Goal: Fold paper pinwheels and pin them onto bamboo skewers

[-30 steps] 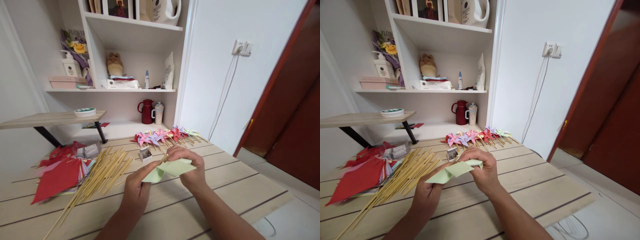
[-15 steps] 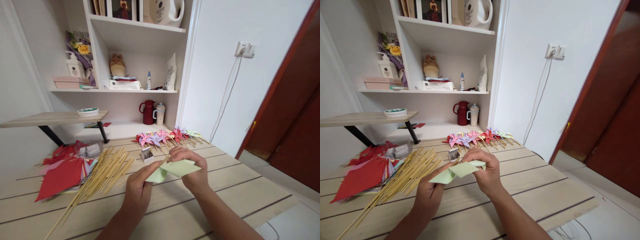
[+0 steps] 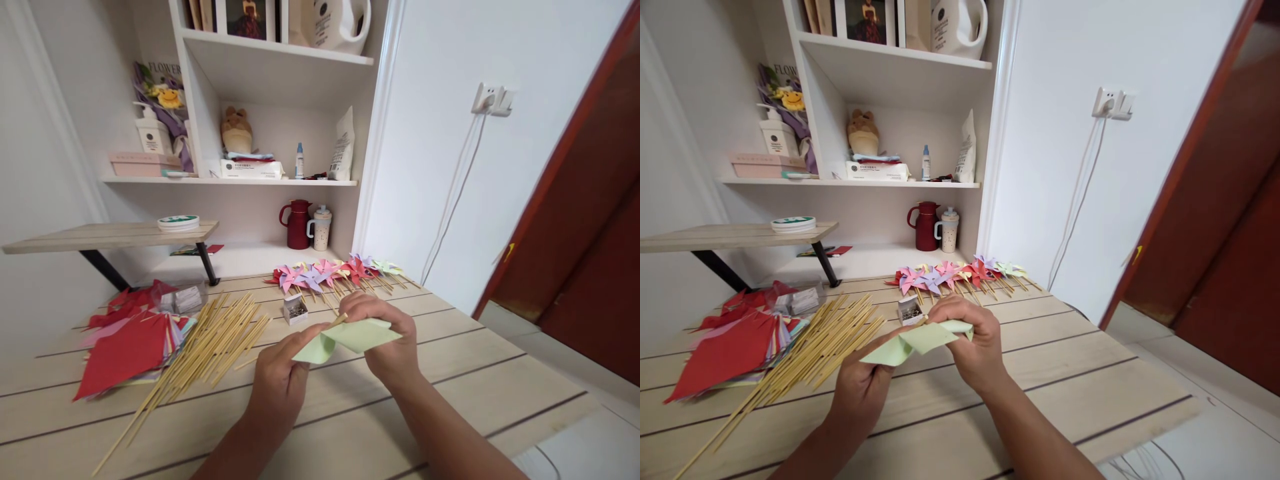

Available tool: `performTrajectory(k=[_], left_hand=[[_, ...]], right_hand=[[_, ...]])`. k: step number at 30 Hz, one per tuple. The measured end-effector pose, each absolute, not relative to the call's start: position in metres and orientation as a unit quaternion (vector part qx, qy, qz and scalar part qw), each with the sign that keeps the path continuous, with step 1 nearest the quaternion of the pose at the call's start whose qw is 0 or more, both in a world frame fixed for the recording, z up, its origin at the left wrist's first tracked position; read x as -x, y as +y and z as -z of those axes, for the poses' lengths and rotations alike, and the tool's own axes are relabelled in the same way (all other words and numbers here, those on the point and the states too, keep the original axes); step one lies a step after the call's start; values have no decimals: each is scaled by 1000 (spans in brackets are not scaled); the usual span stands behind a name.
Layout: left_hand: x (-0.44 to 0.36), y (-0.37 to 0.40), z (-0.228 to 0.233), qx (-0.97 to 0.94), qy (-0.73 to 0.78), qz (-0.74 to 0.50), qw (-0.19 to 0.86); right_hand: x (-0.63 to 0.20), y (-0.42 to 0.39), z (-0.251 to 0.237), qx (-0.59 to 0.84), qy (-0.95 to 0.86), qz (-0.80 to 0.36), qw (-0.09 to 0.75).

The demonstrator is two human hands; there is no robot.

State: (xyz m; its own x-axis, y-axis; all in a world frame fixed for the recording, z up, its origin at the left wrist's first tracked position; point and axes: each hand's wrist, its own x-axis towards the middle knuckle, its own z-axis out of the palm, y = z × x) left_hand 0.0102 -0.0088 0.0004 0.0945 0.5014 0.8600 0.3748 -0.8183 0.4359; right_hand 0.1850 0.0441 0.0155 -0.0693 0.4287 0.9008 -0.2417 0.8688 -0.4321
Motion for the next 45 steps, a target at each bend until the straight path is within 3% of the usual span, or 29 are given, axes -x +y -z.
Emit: performTrajectory(k=[11,28,45], left_hand=[[-9,-8,0,-741,303,-597,49],[-6,-5,7,-744,349,-562,93],[-4,-7,4,-748,357,-556,66]], right_hand=[[-186,42,-16,88,-690,-229,681],[-185,40,-23,68,-737,-100,665],[-187,36,-25,69,-721,-96,683]])
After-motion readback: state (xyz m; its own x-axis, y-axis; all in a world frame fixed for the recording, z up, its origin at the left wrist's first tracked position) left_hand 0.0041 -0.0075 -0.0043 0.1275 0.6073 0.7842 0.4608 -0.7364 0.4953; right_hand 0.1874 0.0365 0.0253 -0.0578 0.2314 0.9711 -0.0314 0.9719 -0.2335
